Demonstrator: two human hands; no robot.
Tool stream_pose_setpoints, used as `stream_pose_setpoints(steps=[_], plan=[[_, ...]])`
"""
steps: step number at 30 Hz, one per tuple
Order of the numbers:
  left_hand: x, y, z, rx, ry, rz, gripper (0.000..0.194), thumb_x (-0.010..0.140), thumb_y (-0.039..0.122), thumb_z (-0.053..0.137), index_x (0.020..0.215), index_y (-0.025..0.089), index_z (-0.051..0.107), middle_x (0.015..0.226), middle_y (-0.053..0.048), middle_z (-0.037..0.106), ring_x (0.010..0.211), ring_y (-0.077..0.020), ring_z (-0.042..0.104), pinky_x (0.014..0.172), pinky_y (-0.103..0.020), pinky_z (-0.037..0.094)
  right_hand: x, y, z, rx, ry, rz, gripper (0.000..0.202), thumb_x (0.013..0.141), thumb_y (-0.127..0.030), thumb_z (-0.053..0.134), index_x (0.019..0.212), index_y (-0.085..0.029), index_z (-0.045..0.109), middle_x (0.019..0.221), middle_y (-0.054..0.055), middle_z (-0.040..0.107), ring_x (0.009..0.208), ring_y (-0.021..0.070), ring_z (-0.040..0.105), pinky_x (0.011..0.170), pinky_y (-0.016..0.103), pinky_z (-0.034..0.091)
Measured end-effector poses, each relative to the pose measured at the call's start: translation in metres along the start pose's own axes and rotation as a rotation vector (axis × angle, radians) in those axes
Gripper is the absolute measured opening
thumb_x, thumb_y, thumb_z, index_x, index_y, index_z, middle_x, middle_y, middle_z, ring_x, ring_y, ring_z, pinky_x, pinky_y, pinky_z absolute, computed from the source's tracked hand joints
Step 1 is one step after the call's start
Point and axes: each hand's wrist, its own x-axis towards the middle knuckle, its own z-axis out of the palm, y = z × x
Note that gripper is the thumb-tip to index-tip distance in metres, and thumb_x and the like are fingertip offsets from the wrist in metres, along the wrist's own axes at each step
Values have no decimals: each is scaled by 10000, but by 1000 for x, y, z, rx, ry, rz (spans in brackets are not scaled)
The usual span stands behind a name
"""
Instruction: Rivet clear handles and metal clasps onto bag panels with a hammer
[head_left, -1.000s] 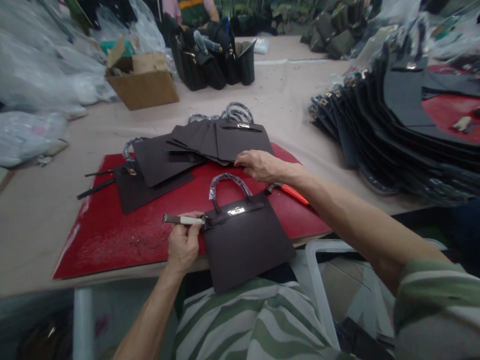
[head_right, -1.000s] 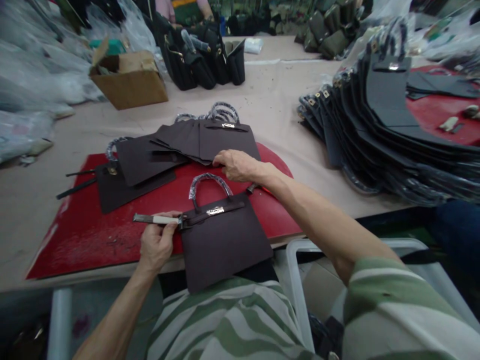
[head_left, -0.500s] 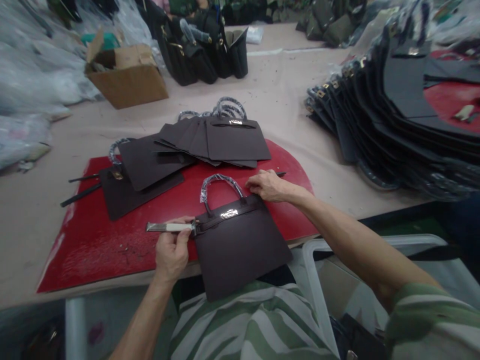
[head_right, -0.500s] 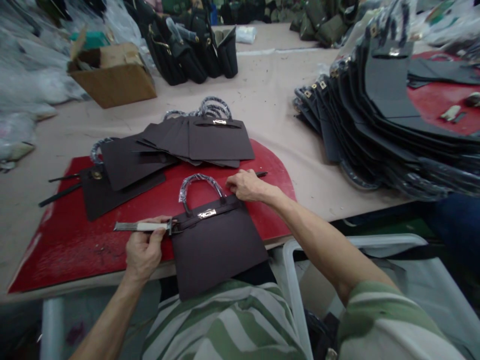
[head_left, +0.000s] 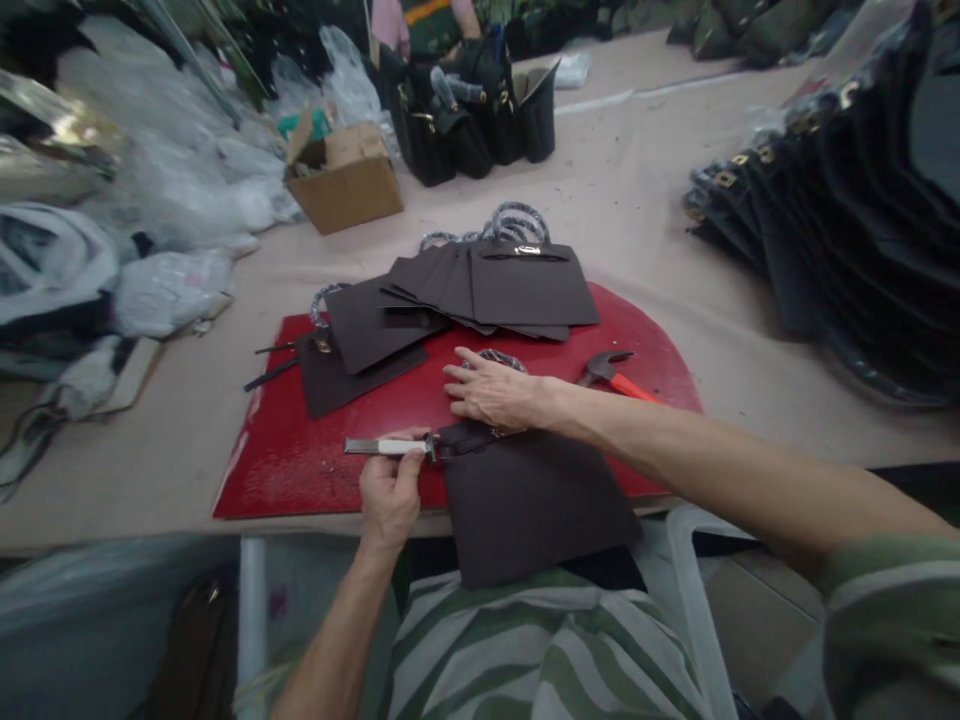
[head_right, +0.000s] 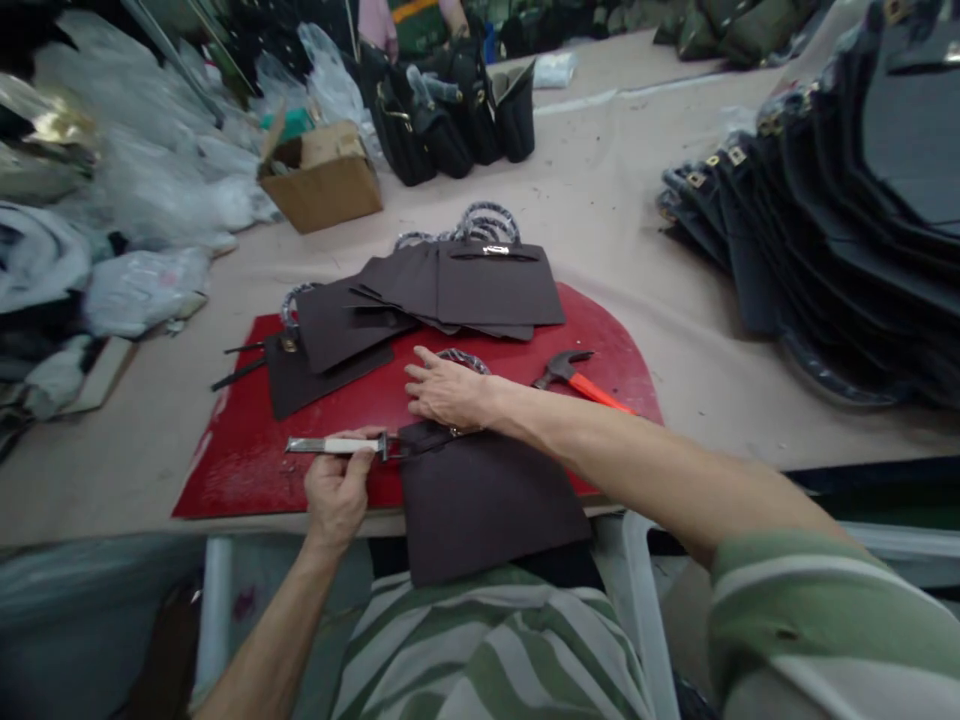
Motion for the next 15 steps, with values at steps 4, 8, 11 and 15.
stream_pose_setpoints(steps=[4, 8, 11, 15], plan=[[-7, 17, -27, -171, 192, -8, 245, 851, 377, 645, 945, 168, 560, 990, -88, 698, 936, -213, 683, 882, -401, 550, 3, 5, -2, -22, -22, 65, 191, 899, -137, 479, 902, -194, 662, 920, 75, 674, 938, 231, 555, 999, 423, 294], [-7, 51, -54, -240, 358, 58, 263, 833, 391, 657, 954, 195, 530, 999, -66, 682, 919, -223, 684, 851, -440, 572, -11, -3, -24, 69, -114, 241, 224, 932, -147, 406, 975, -161, 625, 851, 102, 670, 799, 223, 581, 732, 343, 353], [-4, 64, -60, -289, 377, 84, 264, 827, 390, 663, 961, 206, 528, 998, -60, 677, 914, -232, 685, 815, -439, 588, -28, -33, -37, 180, -182, 562, 238, 943, -196, 390, 1011, -152, 613, 773, 102, 680, 668, 212, 597, 601, 322, 300], [-2, 47, -43, -390, 248, 16, 235, 828, 352, 681, 946, 186, 564, 988, -70, 692, 933, -225, 686, 819, -393, 581, -52, -99, -26, 514, -42, 1047, 208, 901, -270, 445, 983, -166, 606, 773, 95, 687, 661, 209, 615, 582, 299, 326]])
